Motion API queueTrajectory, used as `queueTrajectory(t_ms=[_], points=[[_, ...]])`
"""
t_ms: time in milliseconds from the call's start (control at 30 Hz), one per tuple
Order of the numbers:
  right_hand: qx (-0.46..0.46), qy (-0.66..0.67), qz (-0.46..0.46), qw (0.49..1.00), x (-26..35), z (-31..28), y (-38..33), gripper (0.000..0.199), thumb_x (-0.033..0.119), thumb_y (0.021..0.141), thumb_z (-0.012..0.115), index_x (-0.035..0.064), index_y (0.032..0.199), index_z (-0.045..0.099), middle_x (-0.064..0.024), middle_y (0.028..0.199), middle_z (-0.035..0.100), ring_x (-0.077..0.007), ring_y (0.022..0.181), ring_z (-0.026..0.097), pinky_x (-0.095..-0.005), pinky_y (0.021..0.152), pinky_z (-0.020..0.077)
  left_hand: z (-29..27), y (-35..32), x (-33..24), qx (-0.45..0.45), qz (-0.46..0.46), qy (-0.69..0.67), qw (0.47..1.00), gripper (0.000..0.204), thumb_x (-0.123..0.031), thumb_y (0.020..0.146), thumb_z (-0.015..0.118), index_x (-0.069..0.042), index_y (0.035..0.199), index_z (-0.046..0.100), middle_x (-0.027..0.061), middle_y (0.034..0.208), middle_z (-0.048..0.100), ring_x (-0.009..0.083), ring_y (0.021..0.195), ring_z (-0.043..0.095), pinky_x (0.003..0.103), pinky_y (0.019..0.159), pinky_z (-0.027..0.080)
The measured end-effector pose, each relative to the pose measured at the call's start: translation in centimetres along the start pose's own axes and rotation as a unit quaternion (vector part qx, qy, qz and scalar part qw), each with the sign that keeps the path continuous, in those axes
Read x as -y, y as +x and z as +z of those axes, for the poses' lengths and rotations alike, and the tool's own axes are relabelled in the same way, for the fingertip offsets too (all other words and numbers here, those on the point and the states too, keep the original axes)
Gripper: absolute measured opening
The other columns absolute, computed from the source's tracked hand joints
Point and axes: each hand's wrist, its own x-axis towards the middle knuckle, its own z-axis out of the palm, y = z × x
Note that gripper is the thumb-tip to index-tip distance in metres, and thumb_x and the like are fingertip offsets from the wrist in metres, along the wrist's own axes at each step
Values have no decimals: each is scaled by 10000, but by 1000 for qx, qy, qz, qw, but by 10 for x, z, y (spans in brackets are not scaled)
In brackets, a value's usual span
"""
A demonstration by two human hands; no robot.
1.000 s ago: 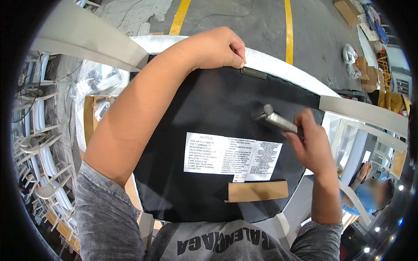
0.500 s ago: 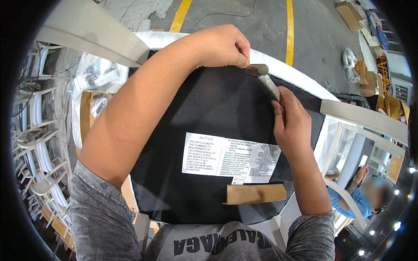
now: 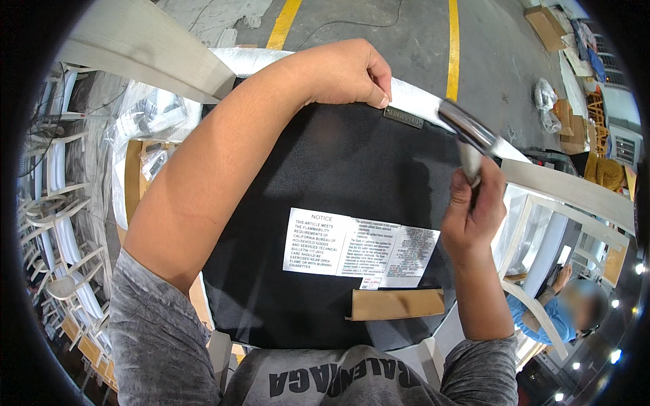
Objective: The person assembles a white chair by placing it upside down on a workbench and using a hammer to drive metal fasteners into the underside of the seat. The person repeatedly picks up fasteners and a hammer, hammers them into place, and moves the chair between stations.
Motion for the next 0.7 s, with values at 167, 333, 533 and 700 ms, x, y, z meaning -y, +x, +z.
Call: queueTrajectory(t_ms=[167, 333, 533, 700], points=[[139, -126, 24, 982, -6, 16, 6, 272, 38, 938, 633, 76, 1203, 583, -141, 949, 673, -331, 788, 696, -407, 689, 553, 0, 3, -7, 4, 2, 16, 1000, 146, -156, 823, 749, -39, 906, 777, 66, 796, 711, 160, 765, 637, 307, 743, 492], [20, -43, -68, 997, -3, 11, 2, 253, 55, 954, 622, 58, 1202, 575, -146, 909, 660, -264, 711, 685, -362, 654, 542, -3, -2, 4, 12, 9, -19, 1000, 133, -140, 826, 737, -38, 901, 780, 67, 783, 706, 165, 752, 637, 306, 741, 491], [78, -63, -37, 994, -11, 6, 3, 249, 24, 944, 618, 36, 1192, 596, -169, 918, 668, -262, 720, 685, -345, 667, 539, -1, 1, -5, 8, -3, 0, 1000, 167, -152, 818, 759, -24, 924, 779, 77, 818, 723, 174, 769, 649, 322, 767, 504], [7, 99, -37, 994, -13, -9, -5, 200, 56, 947, 628, -25, 1129, 611, -169, 977, 702, -266, 800, 715, -339, 724, 545, -7, -4, 4, -4, 17, 19, 1000, 201, -137, 834, 745, -32, 1002, 785, 101, 904, 755, 203, 854, 693, 325, 835, 523]])
